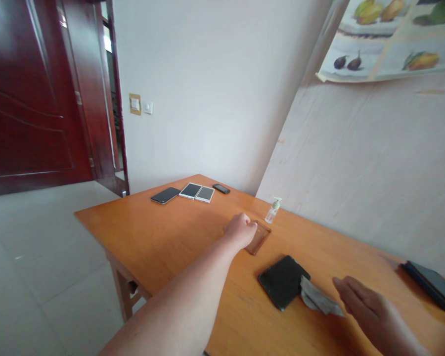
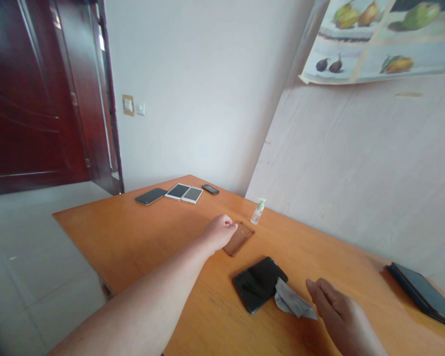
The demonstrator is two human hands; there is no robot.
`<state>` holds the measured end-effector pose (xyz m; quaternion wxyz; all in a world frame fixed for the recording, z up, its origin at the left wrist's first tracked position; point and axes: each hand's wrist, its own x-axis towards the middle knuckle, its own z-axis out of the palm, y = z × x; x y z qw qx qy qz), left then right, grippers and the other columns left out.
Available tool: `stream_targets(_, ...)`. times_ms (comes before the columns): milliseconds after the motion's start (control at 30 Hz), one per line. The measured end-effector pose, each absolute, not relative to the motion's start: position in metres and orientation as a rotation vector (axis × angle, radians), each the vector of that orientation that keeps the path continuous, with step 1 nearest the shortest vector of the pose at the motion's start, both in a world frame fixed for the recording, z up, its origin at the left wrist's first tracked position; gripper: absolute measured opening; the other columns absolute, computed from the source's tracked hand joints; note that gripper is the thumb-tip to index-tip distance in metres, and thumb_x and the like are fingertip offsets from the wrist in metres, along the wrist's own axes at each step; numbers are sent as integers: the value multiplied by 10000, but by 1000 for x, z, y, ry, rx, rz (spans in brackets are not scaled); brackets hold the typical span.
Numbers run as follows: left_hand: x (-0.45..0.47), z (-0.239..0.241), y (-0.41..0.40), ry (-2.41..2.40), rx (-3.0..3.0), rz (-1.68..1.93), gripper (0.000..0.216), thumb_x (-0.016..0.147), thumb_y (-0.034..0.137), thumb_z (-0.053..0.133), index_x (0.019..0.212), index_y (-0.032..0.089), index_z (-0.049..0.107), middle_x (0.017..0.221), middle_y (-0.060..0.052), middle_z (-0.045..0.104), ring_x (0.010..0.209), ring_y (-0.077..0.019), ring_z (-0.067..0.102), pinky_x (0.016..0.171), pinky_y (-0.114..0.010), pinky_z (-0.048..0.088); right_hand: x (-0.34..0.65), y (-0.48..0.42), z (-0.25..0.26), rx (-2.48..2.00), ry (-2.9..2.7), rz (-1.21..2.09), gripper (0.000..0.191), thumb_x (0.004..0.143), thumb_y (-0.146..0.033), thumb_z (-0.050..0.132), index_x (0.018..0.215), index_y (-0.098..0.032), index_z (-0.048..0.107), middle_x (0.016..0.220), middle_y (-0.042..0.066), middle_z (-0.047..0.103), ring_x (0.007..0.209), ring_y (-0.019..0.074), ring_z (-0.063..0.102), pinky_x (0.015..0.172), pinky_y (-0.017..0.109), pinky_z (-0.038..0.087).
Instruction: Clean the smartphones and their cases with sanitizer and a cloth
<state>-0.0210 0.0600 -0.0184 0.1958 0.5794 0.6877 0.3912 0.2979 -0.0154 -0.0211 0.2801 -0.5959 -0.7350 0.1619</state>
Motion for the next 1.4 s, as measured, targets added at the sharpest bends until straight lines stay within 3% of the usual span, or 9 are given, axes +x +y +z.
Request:
stream_targets(200, -17, -12, 43, 1899, 1784, 1013, 367, 739, 529, 661, 974, 249, 631, 1064, -70, 686, 994, -252, 632, 790, -303, 458, 299, -11, -29, -1569, -2074, 297, 440, 898, -593, 394, 624, -254, 449, 578, -1, 512, 577, 178, 509, 543, 280, 374)
stream_targets(400, -18, -2, 30, 1940, 1930, 839, 701, 647, 662, 684, 1194, 249, 537, 1243, -110, 606, 1153, -301, 567, 887, -334, 445, 289, -15, -25, -1540, -2147, 255, 408, 909, -559, 399, 651, -250, 470, 576, 2, 556, 584, 182, 534, 535, 264, 364)
stream_targets(533, -15, -3, 24, 1927, 2103, 678, 770, 610, 623, 721, 1254, 261, 504, 1306, -119, 564, 1194, -335, 530, 930, -380, 433, 286, -17, -22, -1545, -2147, 263, 370, 925, -513, 396, 698, -249, 521, 624, 3, 602, 612, 184, 566, 557, 260, 372)
stream_targets(767, -17, -13, 32, 1955, 2191, 661, 538, 636, 353, 726, 1135, 230, 567, 1197, -100, 599, 1126, -277, 565, 904, -319, 449, 281, -21, -20, -1543, -2150, 300, 374, 938, -505, 377, 727, -246, 546, 656, 4, 625, 628, 181, 582, 577, 262, 381)
stream_targets(1033, -24, -7, 38, 2150, 2153, 840, 491, 746, 481, 669, 1141, 207, 567, 1180, -132, 597, 1131, -322, 537, 953, -414, 411, 284, -16, -22, -1575, -2090, 258, 352, 915, -488, 408, 720, -246, 574, 646, 12, 625, 625, 190, 575, 558, 265, 370)
stream_targets(1133, -18, -4, 32, 2011, 2229, 945, 390, 794, 481, 632, 1071, 209, 598, 1109, -106, 638, 1054, -285, 580, 902, -384, 442, 284, -17, -20, -1582, -2097, 269, 360, 919, -489, 398, 726, -243, 576, 650, 19, 626, 627, 195, 583, 573, 276, 386)
stream_targets(1400, 2, -14, 18, 1531, 2338, 899, 210, 839, 366, 596, 970, 203, 612, 1011, -59, 690, 953, -210, 636, 800, -306, 480, 277, -22, -22, -1600, -2238, 379, 342, 857, -481, 529, 1043, -231, 669, 833, 53, 672, 709, 198, 620, 649, 296, 420)
